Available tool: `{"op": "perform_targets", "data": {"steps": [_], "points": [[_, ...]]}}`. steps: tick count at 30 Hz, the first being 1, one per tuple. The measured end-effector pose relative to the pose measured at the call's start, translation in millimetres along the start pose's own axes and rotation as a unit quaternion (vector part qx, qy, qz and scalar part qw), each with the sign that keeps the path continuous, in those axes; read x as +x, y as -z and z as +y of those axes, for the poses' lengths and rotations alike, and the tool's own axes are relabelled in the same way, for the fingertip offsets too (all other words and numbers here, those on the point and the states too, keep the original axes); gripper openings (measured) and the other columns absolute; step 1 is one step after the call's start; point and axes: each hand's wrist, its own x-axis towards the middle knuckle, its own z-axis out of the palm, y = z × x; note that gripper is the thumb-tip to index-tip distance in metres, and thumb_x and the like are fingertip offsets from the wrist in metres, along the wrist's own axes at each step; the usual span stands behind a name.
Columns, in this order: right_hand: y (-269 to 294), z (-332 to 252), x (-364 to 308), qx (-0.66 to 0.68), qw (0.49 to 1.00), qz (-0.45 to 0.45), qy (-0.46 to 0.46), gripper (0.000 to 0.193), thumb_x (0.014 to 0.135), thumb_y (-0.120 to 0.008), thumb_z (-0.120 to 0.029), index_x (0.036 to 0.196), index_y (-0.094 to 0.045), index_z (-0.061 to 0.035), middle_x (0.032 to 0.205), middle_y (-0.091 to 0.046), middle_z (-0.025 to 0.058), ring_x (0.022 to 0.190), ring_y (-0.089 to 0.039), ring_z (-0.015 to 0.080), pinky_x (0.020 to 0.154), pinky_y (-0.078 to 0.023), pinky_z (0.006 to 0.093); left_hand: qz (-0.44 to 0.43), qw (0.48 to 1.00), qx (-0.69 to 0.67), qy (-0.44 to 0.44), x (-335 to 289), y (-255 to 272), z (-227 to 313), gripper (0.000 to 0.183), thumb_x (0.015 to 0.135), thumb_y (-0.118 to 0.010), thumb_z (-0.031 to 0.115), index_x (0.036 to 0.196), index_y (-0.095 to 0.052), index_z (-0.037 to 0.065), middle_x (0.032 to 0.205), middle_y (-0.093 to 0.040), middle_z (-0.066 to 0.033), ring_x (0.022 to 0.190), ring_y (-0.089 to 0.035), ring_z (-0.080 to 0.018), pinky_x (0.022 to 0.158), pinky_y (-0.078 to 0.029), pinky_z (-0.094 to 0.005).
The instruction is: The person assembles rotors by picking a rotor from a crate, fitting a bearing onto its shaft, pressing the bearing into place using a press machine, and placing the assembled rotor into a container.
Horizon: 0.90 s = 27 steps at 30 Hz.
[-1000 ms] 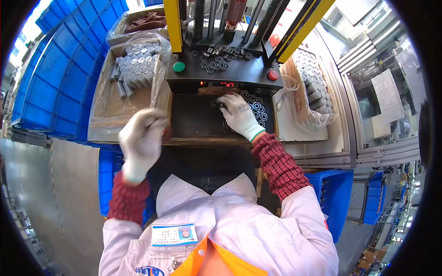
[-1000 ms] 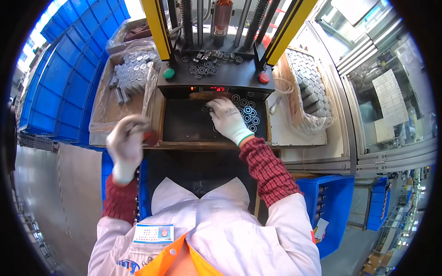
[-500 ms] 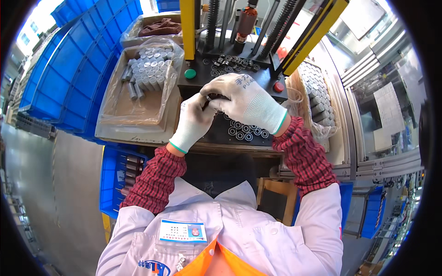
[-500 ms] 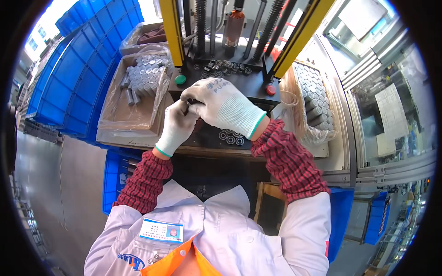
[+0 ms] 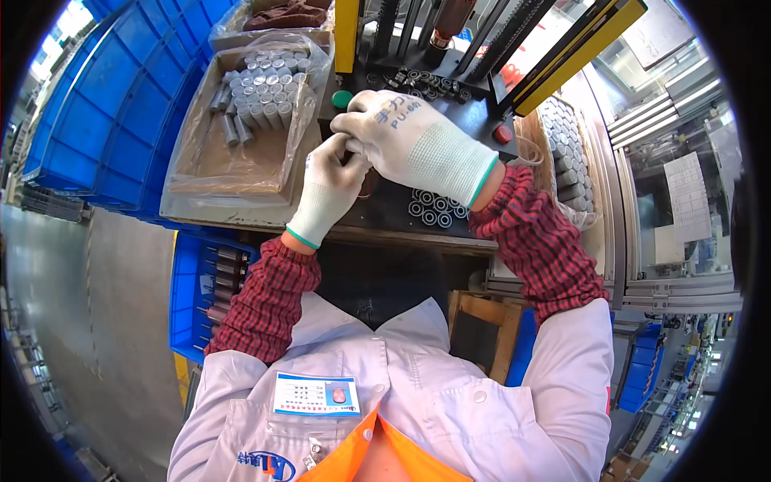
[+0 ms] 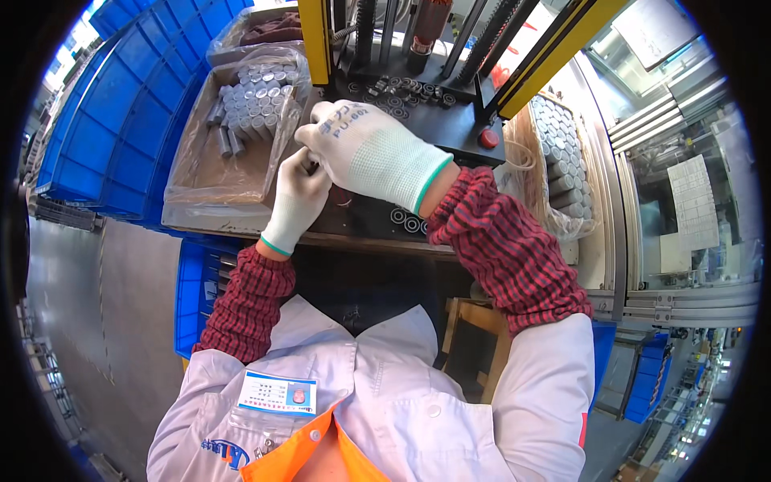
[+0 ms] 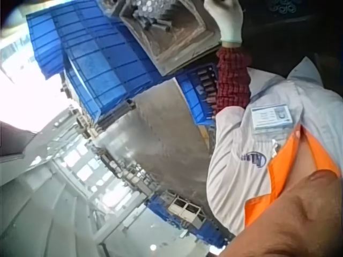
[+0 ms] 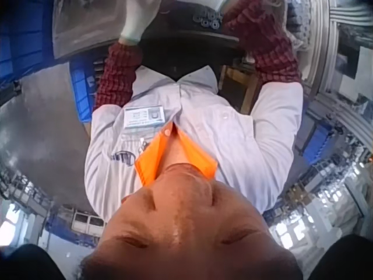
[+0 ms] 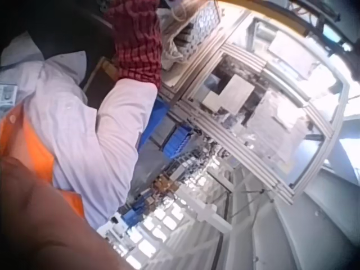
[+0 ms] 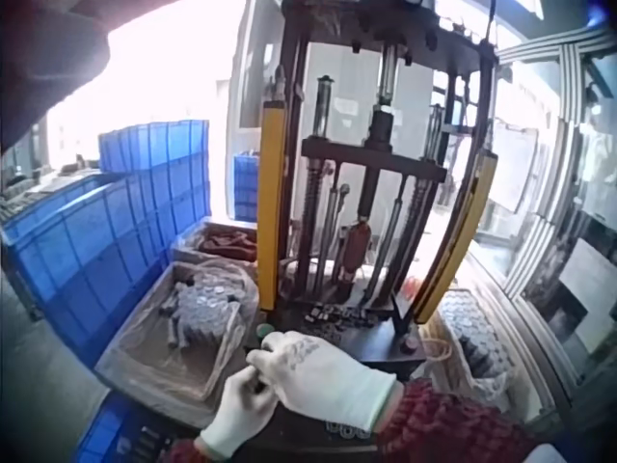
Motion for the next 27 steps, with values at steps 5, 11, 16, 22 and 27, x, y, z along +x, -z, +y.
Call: {"op": "perform_targets", "data": {"steps": [5,11,16,22,27], "points": [[-2.9,-11.4,11.8,-0.059,0.989,-0.095,-0.094,0.022,0.1,-0.067,-0.021,0.112,-0.069,-0.0026,0.11,-0.071,0.0203,0.099,-0.075,0.0369,0.083,-0.061,0.0461,-0.023,0.999,-0.025,0.021,1.7,1.6,3.1,0.008,0.095,-0.073,0.006,0.098,-0.069,0.0,0.077,-0.067,-0.0068,0.076,-0.064,-0.0099,0.071,-0.052,-0.0324],[-10.2,-2.7,14.6,-0.108,0.979,-0.09,-0.146,0.028,0.102,-0.062,-0.027,0.109,-0.067,-0.0005,0.086,-0.08,0.0157,0.084,-0.08,0.0336,0.075,-0.063,0.0457,-0.036,0.998,0.001,-0.051,-4.6,-16.3,2.6,0.041,0.091,-0.074,0.0,0.129,-0.061,-0.001,0.122,-0.067,-0.014,0.117,-0.066,-0.023,0.1,-0.052,-0.0372],[-29.1,-2.3,8.3,-0.11,0.974,-0.098,-0.175,0.025,0.105,-0.061,-0.028,0.11,-0.066,-0.0044,0.087,-0.076,0.0164,0.083,-0.078,0.0345,0.069,-0.061,0.0471,-0.017,0.994,0.062,-0.083,-5.2,-24.7,-2.0,0.059,0.088,-0.071,-0.005,0.144,-0.05,-0.002,0.134,-0.058,-0.0223,0.126,-0.059,-0.0416,0.11,-0.047,-0.045],[-1.9,19.4,-1.7,0.017,0.979,0.119,-0.163,0.052,0.1,-0.069,-0.036,0.14,-0.06,-0.0046,0.128,-0.063,0.0302,0.115,-0.068,0.0439,0.099,-0.056,0.0518,-0.017,0.996,0.073,-0.051,-17.7,-22.0,-10.8,0.056,0.09,-0.076,-0.004,0.141,-0.051,-0.003,0.13,-0.056,-0.0198,0.111,-0.061,-0.0315,0.101,-0.05,-0.0403],[23.9,193.6,40.0,-0.242,0.843,0.457,-0.151,0.041,0.099,-0.067,-0.022,0.138,-0.063,-0.0099,0.133,-0.061,0.027,0.116,-0.064,0.0476,0.1,-0.053,0.0549,0.0,0.995,0.069,-0.069,-26.1,-14.4,7.5,0.046,0.094,-0.072,-0.005,0.136,-0.054,-0.001,0.128,-0.06,-0.0133,0.112,-0.061,-0.0251,0.103,-0.05,-0.037]]}}
